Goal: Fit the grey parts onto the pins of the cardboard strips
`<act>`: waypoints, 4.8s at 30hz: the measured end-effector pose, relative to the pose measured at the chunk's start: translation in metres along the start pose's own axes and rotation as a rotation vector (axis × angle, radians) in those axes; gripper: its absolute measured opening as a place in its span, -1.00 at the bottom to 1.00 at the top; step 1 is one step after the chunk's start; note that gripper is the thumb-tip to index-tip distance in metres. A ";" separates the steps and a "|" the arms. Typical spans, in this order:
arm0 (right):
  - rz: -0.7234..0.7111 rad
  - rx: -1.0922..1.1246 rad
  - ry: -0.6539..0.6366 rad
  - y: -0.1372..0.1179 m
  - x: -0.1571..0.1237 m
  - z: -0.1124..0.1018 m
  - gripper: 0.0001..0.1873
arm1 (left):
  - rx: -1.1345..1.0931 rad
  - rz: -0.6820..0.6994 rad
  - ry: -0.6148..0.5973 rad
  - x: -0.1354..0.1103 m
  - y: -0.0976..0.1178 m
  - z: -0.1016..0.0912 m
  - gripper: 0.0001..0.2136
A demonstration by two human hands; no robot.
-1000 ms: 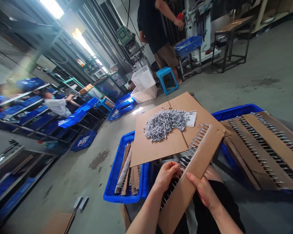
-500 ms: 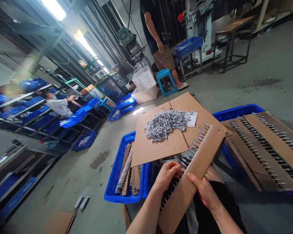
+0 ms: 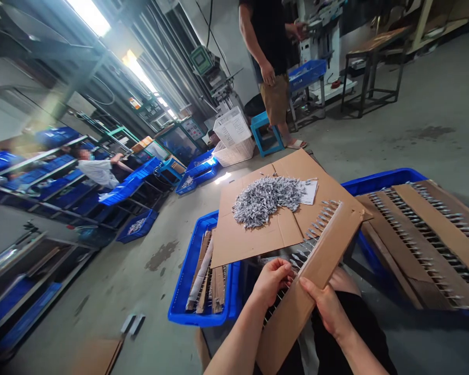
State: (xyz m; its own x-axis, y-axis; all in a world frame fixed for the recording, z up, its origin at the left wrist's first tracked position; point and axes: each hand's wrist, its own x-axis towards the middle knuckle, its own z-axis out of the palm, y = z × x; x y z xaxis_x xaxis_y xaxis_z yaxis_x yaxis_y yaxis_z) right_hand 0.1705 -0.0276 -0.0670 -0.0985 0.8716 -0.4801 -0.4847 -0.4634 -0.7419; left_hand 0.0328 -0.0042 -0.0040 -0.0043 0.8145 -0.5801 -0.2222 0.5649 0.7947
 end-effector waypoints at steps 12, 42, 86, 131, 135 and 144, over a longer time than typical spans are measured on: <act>0.024 0.037 0.030 -0.004 0.004 0.004 -0.75 | 0.089 0.089 0.017 0.006 -0.011 0.002 -0.68; 0.149 0.052 -0.361 -0.008 0.007 -0.015 -0.58 | 0.622 0.565 0.496 0.034 0.053 -0.049 -0.77; 0.090 0.023 -0.182 -0.009 -0.006 -0.001 -0.68 | 0.159 0.152 -0.076 -0.005 -0.006 -0.022 -0.77; 0.071 0.065 -0.302 -0.014 0.001 -0.011 -0.69 | 1.110 0.681 0.344 0.072 0.082 -0.045 -0.83; 0.110 0.066 -0.337 -0.020 -0.006 -0.012 -0.60 | 0.982 0.660 0.380 0.053 0.066 -0.040 -0.80; 0.115 0.018 -0.332 -0.012 -0.005 -0.022 -0.72 | -0.058 0.105 0.093 -0.017 -0.008 -0.022 -0.61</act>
State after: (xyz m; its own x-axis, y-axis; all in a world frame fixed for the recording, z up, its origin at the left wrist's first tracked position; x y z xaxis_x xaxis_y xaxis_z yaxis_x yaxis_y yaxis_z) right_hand 0.1957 -0.0301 -0.0664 -0.4291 0.8199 -0.3790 -0.4692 -0.5609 -0.6821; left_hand 0.0134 -0.0253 -0.0049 -0.1202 0.8512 -0.5109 -0.2716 0.4668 0.8416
